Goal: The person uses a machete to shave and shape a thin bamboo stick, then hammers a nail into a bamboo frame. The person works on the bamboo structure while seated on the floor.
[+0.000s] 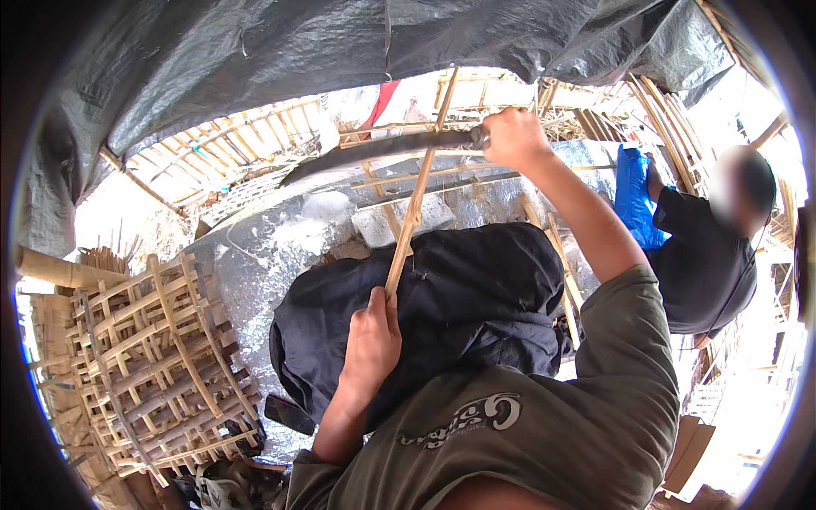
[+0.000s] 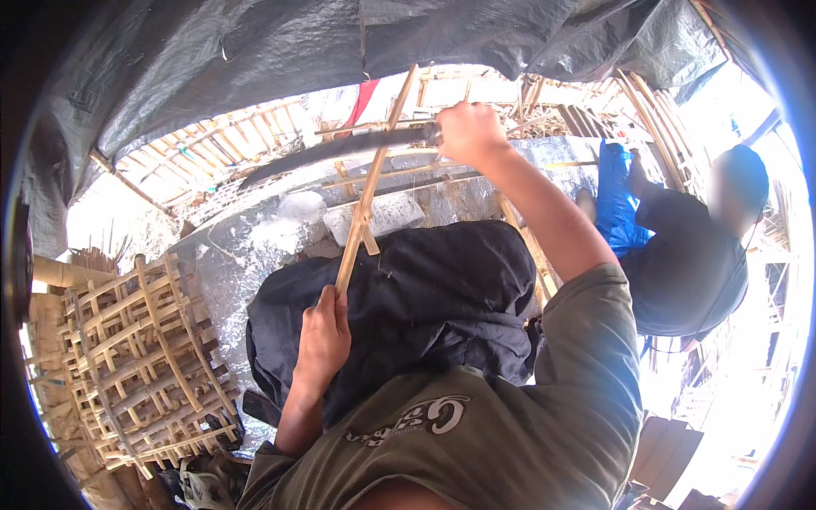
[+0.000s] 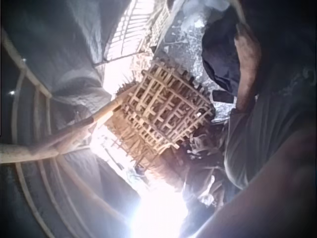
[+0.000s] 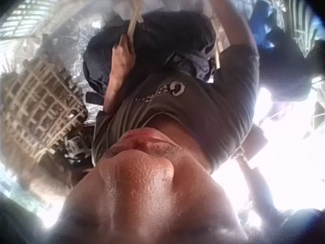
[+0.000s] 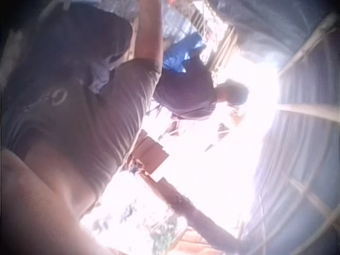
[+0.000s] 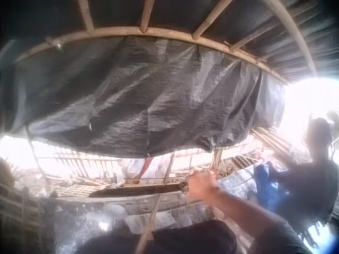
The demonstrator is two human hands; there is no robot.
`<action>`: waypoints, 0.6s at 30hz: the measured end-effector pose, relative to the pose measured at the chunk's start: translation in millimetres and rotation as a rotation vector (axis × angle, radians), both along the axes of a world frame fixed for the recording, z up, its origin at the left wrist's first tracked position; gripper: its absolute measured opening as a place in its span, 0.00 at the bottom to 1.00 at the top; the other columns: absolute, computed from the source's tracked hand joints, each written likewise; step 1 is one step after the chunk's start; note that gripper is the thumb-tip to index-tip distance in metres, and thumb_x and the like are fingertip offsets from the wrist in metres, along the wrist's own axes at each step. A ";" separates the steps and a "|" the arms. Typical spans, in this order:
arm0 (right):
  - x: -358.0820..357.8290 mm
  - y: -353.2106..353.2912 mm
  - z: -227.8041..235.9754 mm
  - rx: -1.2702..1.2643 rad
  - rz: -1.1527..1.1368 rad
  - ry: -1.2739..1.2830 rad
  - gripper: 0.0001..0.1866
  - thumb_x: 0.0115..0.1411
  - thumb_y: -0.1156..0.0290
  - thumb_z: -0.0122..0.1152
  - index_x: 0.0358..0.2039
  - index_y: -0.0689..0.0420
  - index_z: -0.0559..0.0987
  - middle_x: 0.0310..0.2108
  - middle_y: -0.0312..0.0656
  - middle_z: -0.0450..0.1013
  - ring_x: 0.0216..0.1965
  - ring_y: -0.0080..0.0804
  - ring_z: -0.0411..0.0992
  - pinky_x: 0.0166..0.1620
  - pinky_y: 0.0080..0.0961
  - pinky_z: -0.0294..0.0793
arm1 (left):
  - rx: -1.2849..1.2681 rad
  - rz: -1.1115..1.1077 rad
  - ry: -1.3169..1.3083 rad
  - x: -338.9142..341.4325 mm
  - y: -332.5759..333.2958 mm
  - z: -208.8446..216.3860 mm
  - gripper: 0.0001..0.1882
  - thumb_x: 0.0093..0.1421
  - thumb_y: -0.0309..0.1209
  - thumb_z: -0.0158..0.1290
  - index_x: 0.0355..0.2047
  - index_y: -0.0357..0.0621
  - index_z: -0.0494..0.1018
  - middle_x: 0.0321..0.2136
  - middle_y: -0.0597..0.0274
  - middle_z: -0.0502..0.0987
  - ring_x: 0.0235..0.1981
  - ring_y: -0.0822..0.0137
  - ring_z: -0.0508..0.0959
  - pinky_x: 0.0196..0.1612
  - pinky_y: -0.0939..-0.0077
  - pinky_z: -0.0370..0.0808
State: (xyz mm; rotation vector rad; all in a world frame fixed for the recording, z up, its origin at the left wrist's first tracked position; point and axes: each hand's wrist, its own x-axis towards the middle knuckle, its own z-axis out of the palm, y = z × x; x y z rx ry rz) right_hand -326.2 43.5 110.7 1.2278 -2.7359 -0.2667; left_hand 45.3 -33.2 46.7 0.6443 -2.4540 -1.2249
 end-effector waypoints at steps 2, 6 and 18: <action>-42.3 5.0 15.2 -0.066 -0.175 -0.018 0.13 0.52 0.67 0.64 0.38 0.54 0.85 0.38 0.52 0.81 0.43 0.46 0.82 0.48 0.43 0.82 | -0.006 -0.023 -0.035 13.7 -2.4 -0.2 0.07 0.71 0.25 0.47 0.35 0.34 0.66 0.21 0.34 0.72 0.26 0.31 0.75 0.25 0.44 0.67; -145.4 61.2 24.7 -0.112 -0.399 0.154 0.18 0.55 0.61 0.67 0.45 0.52 0.83 0.44 0.48 0.81 0.49 0.48 0.80 0.52 0.43 0.80 | -0.214 -0.023 -0.014 42.9 -1.9 -10.4 0.07 0.70 0.28 0.49 0.38 0.35 0.68 0.21 0.35 0.74 0.24 0.34 0.75 0.28 0.43 0.70; -53.0 25.4 13.6 -0.143 -0.266 -0.167 0.15 0.53 0.64 0.64 0.41 0.55 0.83 0.35 0.50 0.82 0.39 0.46 0.83 0.44 0.41 0.85 | 0.186 -0.016 -0.076 7.8 -2.8 -32.4 0.11 0.72 0.30 0.47 0.35 0.34 0.67 0.23 0.37 0.74 0.27 0.34 0.75 0.29 0.47 0.67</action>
